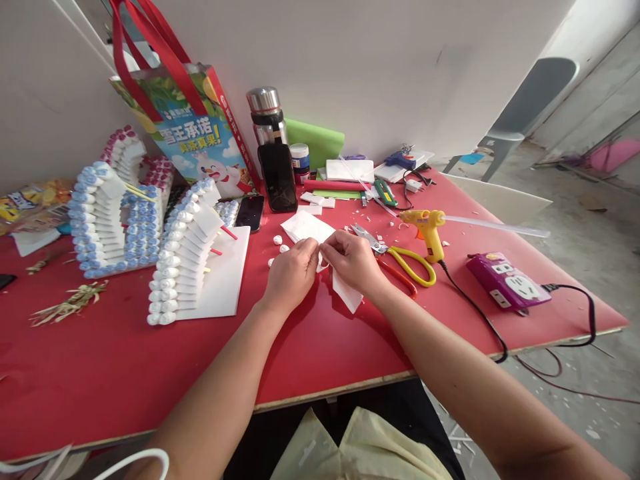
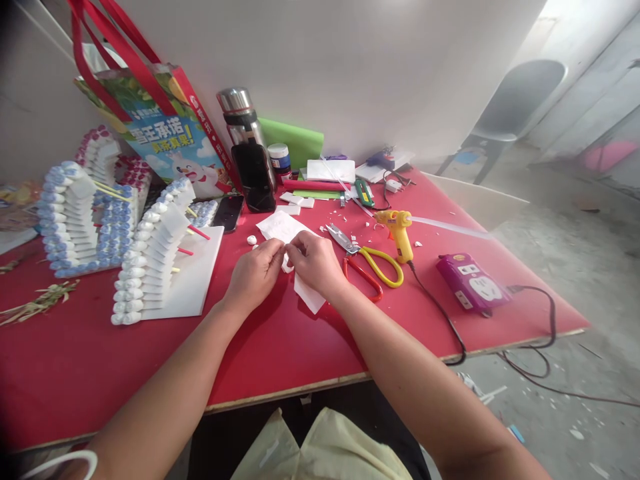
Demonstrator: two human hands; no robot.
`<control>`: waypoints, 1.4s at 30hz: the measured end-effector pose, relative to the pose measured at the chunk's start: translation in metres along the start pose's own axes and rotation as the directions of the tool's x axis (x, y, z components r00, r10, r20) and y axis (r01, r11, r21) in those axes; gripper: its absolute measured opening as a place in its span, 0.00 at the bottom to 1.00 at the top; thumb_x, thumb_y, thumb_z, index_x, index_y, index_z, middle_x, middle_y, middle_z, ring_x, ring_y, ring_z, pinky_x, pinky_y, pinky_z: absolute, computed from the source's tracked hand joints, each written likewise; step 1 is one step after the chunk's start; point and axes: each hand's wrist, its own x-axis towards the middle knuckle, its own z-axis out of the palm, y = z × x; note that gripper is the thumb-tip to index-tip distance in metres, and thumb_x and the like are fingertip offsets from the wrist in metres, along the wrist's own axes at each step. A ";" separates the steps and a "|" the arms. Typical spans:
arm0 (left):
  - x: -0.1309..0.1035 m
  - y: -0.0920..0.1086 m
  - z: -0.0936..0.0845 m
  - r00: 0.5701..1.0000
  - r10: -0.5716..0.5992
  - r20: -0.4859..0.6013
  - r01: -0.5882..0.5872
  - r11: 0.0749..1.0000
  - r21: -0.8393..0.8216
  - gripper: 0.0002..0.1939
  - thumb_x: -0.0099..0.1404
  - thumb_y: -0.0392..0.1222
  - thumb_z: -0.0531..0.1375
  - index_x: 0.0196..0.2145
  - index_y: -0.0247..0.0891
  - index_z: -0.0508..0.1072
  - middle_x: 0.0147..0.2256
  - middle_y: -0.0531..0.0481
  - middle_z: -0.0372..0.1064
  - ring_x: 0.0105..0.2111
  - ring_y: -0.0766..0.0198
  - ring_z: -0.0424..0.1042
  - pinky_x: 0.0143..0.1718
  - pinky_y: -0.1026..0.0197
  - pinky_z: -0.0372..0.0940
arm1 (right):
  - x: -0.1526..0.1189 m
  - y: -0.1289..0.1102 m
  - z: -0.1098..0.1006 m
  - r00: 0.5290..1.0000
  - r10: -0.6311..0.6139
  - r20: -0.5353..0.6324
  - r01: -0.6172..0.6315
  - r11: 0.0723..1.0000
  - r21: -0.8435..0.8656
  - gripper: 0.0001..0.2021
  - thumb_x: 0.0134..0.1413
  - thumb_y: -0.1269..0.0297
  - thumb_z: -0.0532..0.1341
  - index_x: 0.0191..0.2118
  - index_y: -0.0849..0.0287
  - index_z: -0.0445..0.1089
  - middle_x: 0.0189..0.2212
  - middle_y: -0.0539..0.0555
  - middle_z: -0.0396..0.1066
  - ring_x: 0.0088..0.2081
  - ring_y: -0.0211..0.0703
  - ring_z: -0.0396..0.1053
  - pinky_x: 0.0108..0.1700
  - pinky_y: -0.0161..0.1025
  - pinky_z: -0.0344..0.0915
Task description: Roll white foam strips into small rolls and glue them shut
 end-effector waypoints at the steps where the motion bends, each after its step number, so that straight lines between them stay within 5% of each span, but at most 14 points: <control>1: 0.000 0.000 0.001 1.000 0.017 -0.002 -0.017 0.999 0.030 0.12 0.74 0.41 0.46 0.33 0.40 0.63 0.32 0.47 0.68 0.29 0.59 0.68 0.27 0.60 0.48 | 0.000 0.000 0.000 1.000 0.009 -0.004 -0.009 1.000 -0.010 0.06 0.57 0.64 0.58 0.30 0.57 0.67 0.25 0.51 0.74 0.25 0.39 0.68 0.32 0.36 0.61; 11: 0.001 0.003 0.002 0.996 0.088 0.034 -0.093 0.972 0.215 0.11 0.72 0.33 0.47 0.35 0.38 0.67 0.35 0.44 0.71 0.29 0.57 0.70 0.26 0.58 0.47 | 0.002 0.000 -0.001 0.998 -0.012 -0.056 0.003 0.986 -0.166 0.05 0.53 0.68 0.57 0.27 0.57 0.66 0.22 0.49 0.69 0.24 0.38 0.62 0.29 0.35 0.55; 17: 0.001 0.002 0.003 1.000 -0.008 -0.022 0.007 1.000 -0.025 0.13 0.75 0.42 0.48 0.40 0.38 0.70 0.34 0.46 0.75 0.32 0.57 0.73 0.29 0.60 0.56 | 0.003 0.000 0.000 0.997 -0.059 -0.050 0.050 0.985 -0.168 0.05 0.53 0.67 0.57 0.28 0.57 0.66 0.22 0.48 0.69 0.24 0.37 0.61 0.29 0.35 0.53; 22: 0.001 -0.003 0.006 0.994 0.049 -0.095 -0.069 0.974 -0.216 0.14 0.74 0.39 0.50 0.50 0.39 0.72 0.45 0.44 0.77 0.42 0.57 0.76 0.40 0.58 0.66 | 0.004 0.002 -0.001 0.994 -0.109 -0.027 0.102 0.978 -0.181 0.05 0.54 0.68 0.58 0.29 0.58 0.68 0.24 0.50 0.73 0.25 0.38 0.63 0.30 0.35 0.56; 30: 0.002 -0.006 0.008 0.977 0.047 -0.207 -0.107 0.952 -0.286 0.10 0.72 0.38 0.54 0.43 0.37 0.76 0.37 0.45 0.77 0.36 0.59 0.76 0.39 0.59 0.67 | 0.003 0.000 0.000 0.994 -0.109 -0.006 0.109 0.992 -0.060 0.07 0.57 0.68 0.58 0.29 0.59 0.70 0.26 0.51 0.76 0.28 0.39 0.71 0.34 0.35 0.63; 33: 0.002 -0.006 0.007 0.970 0.040 -0.241 -0.103 0.961 -0.257 0.10 0.71 0.39 0.55 0.40 0.37 0.76 0.34 0.46 0.76 0.34 0.60 0.74 0.38 0.59 0.66 | 0.003 -0.003 -0.001 0.999 0.043 0.018 -0.045 0.987 0.155 0.09 0.58 0.63 0.60 0.28 0.59 0.69 0.24 0.52 0.75 0.26 0.42 0.72 0.31 0.37 0.65; 37: 0.003 -0.006 0.006 0.963 0.011 -0.271 -0.082 0.965 -0.250 0.09 0.71 0.40 0.55 0.40 0.37 0.75 0.36 0.46 0.76 0.36 0.60 0.74 0.40 0.59 0.66 | 0.007 -0.004 -0.005 0.912 0.307 0.272 -0.410 0.677 0.611 0.12 0.61 0.56 0.60 0.32 0.60 0.69 0.24 0.56 0.75 0.25 0.45 0.73 0.29 0.42 0.71; 39: 0.003 -0.006 0.005 0.961 0.015 -0.276 -0.086 0.965 -0.246 0.09 0.71 0.40 0.55 0.38 0.38 0.75 0.36 0.47 0.76 0.37 0.60 0.73 0.40 0.59 0.65 | 0.009 -0.002 -0.008 0.873 0.324 0.364 -0.486 0.532 0.693 0.10 0.59 0.59 0.63 0.33 0.61 0.69 0.26 0.58 0.76 0.27 0.46 0.74 0.32 0.44 0.74; 42: 0.004 -0.005 0.003 0.963 0.022 -0.267 -0.093 0.962 -0.258 0.09 0.71 0.40 0.55 0.37 0.37 0.75 0.35 0.47 0.75 0.35 0.61 0.72 0.39 0.60 0.65 | 0.009 -0.001 -0.010 0.844 0.333 0.420 -0.534 0.453 0.714 0.08 0.56 0.63 0.66 0.34 0.62 0.69 0.27 0.57 0.76 0.28 0.47 0.75 0.34 0.46 0.76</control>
